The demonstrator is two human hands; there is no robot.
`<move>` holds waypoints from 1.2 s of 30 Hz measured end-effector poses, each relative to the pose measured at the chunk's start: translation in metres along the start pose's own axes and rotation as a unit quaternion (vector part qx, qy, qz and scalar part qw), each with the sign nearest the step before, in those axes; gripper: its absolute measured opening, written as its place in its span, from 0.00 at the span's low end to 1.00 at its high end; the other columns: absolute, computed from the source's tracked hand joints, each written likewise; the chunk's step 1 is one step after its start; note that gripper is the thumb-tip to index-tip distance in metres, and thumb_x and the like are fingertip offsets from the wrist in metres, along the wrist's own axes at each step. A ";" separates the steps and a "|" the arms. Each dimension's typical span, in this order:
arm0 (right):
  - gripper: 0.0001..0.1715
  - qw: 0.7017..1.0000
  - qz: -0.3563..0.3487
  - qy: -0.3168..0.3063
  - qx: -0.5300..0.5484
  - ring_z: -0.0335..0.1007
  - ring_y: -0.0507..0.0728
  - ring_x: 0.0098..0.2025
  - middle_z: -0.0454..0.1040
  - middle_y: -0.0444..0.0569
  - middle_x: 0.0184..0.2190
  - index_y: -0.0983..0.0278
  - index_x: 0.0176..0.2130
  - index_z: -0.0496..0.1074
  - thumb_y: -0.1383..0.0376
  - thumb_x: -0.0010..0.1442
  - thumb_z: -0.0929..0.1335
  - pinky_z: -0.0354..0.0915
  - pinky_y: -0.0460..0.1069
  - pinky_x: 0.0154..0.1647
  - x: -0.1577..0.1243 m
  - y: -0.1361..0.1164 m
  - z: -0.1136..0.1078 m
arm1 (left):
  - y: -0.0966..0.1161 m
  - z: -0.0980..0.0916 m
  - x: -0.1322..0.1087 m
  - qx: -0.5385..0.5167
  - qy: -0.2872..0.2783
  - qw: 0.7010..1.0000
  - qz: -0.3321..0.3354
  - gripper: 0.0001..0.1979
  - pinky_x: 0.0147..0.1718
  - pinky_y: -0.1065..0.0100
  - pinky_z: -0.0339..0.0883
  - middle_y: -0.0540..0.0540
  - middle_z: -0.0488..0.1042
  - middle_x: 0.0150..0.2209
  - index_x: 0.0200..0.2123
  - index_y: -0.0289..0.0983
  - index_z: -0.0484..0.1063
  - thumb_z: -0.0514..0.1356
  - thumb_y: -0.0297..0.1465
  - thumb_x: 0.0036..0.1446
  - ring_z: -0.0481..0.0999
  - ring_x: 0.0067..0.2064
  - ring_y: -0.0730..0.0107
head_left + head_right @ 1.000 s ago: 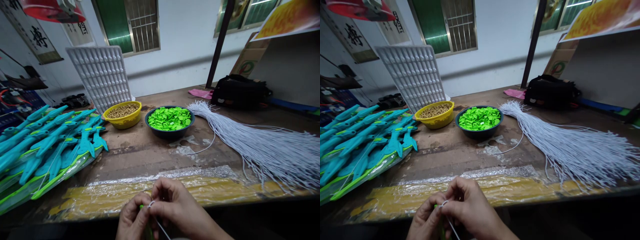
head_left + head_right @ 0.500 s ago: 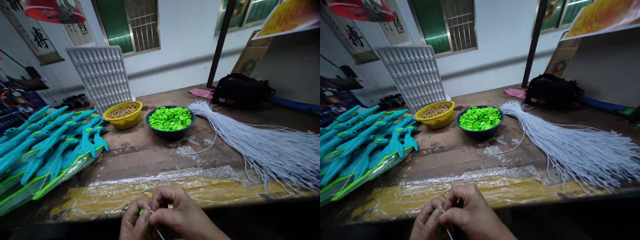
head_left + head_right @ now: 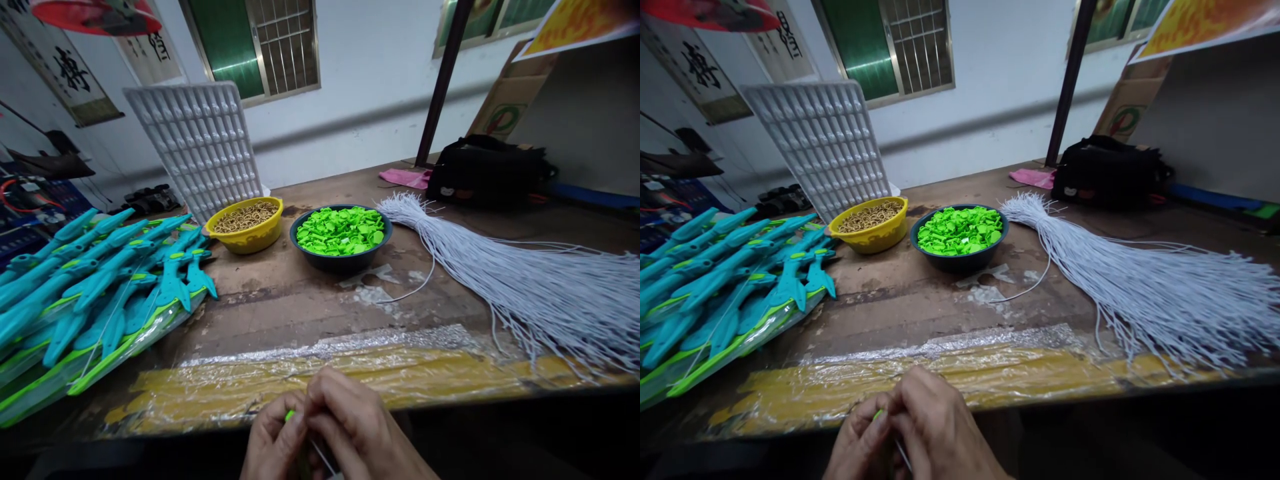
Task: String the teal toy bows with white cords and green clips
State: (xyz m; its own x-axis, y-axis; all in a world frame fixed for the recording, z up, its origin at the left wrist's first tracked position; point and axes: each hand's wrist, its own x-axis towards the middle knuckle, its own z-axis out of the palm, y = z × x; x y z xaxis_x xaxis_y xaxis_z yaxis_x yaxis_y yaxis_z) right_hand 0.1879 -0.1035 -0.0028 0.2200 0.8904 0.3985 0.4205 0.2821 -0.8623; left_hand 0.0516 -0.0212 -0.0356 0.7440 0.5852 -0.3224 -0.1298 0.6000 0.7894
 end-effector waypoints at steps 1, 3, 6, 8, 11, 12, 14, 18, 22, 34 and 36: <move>0.09 0.999 0.031 0.006 0.012 0.69 0.52 0.32 0.70 0.47 0.31 0.63 0.33 0.65 0.71 0.66 0.60 0.64 0.45 0.32 -0.001 0.000 0.001 | -0.001 0.000 0.001 0.009 0.010 1.000 0.004 0.23 0.18 0.75 0.60 0.52 0.71 0.17 0.26 0.35 0.73 0.75 0.49 0.44 0.69 0.17 0.75; 0.09 0.995 0.092 0.018 0.047 0.70 0.52 0.30 0.71 0.47 0.32 0.63 0.34 0.66 0.69 0.67 0.60 0.65 0.44 0.30 -0.005 0.000 0.004 | -0.004 0.001 0.003 0.029 0.036 0.999 0.010 0.24 0.17 0.75 0.60 0.53 0.71 0.15 0.26 0.36 0.72 0.75 0.50 0.43 0.69 0.16 0.74; 0.10 0.989 0.127 0.032 0.070 0.70 0.51 0.28 0.70 0.46 0.31 0.63 0.34 0.66 0.67 0.69 0.60 0.66 0.44 0.29 -0.011 0.003 0.008 | -0.005 0.003 0.005 0.046 0.074 0.996 0.010 0.26 0.16 0.75 0.62 0.53 0.71 0.14 0.24 0.36 0.71 0.75 0.51 0.40 0.70 0.15 0.74; 0.10 0.990 0.123 0.048 0.041 0.70 0.51 0.29 0.70 0.45 0.30 0.63 0.34 0.66 0.67 0.68 0.61 0.65 0.44 0.31 -0.014 0.005 0.009 | -0.005 0.006 0.006 0.049 0.090 0.995 0.007 0.27 0.16 0.75 0.62 0.53 0.71 0.13 0.24 0.35 0.71 0.76 0.51 0.38 0.70 0.15 0.74; 0.10 0.985 0.155 0.061 0.052 0.69 0.51 0.28 0.70 0.44 0.28 0.62 0.34 0.66 0.66 0.68 0.61 0.64 0.45 0.30 -0.015 0.007 0.012 | -0.005 0.009 0.005 0.057 0.101 0.993 0.019 0.26 0.16 0.76 0.62 0.52 0.71 0.14 0.24 0.35 0.72 0.76 0.50 0.38 0.69 0.15 0.75; 0.10 0.980 0.173 0.061 0.077 0.69 0.51 0.26 0.70 0.43 0.27 0.62 0.34 0.66 0.65 0.68 0.62 0.64 0.45 0.29 -0.015 0.007 0.014 | -0.005 0.009 0.005 0.063 0.105 0.992 0.032 0.26 0.16 0.76 0.62 0.53 0.71 0.14 0.24 0.35 0.72 0.76 0.50 0.38 0.69 0.14 0.75; 0.08 0.969 0.198 0.065 0.129 0.68 0.50 0.24 0.69 0.42 0.26 0.62 0.34 0.65 0.65 0.67 0.63 0.64 0.44 0.26 -0.014 0.008 0.016 | -0.006 0.010 0.004 0.074 0.114 0.989 0.058 0.26 0.15 0.77 0.61 0.53 0.71 0.15 0.24 0.35 0.72 0.76 0.50 0.39 0.68 0.14 0.76; 0.08 0.974 0.170 0.084 0.127 0.69 0.50 0.24 0.68 0.40 0.25 0.62 0.32 0.66 0.68 0.66 0.64 0.63 0.43 0.25 -0.014 0.011 0.018 | -0.008 0.010 0.002 0.052 0.110 0.991 0.061 0.25 0.15 0.77 0.60 0.55 0.69 0.14 0.25 0.37 0.72 0.76 0.49 0.39 0.66 0.14 0.77; 0.10 0.995 0.028 0.095 -0.010 0.70 0.51 0.34 0.70 0.44 0.31 0.63 0.34 0.70 0.72 0.68 0.64 0.65 0.45 0.35 -0.018 0.011 0.018 | -0.009 0.006 -0.001 0.007 0.076 0.997 0.017 0.24 0.17 0.76 0.58 0.55 0.66 0.14 0.26 0.37 0.72 0.75 0.49 0.41 0.63 0.16 0.78; 0.10 0.992 -0.025 0.120 0.020 0.72 0.54 0.36 0.71 0.48 0.34 0.63 0.41 0.73 0.75 0.67 0.64 0.69 0.47 0.37 -0.028 0.009 0.024 | -0.012 0.004 -0.003 -0.063 0.006 0.997 0.050 0.17 0.22 0.73 0.60 0.53 0.67 0.22 0.25 0.36 0.72 0.72 0.41 0.51 0.64 0.20 0.78; 0.10 0.992 -0.022 0.125 0.021 0.73 0.54 0.37 0.72 0.48 0.35 0.63 0.41 0.73 0.75 0.67 0.64 0.70 0.47 0.37 -0.028 0.008 0.025 | -0.012 0.004 -0.004 -0.065 0.007 0.996 0.055 0.16 0.22 0.73 0.60 0.53 0.67 0.23 0.25 0.36 0.73 0.72 0.40 0.52 0.65 0.20 0.78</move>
State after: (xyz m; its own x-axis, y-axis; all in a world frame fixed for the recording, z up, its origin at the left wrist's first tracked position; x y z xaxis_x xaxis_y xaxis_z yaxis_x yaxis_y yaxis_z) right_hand 0.1635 -0.1172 -0.0286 0.4160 0.7620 0.4963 0.3982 0.3381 -0.8528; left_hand 0.0534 -0.0330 -0.0417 0.7117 0.6580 -0.2460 -0.2947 0.5975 0.7457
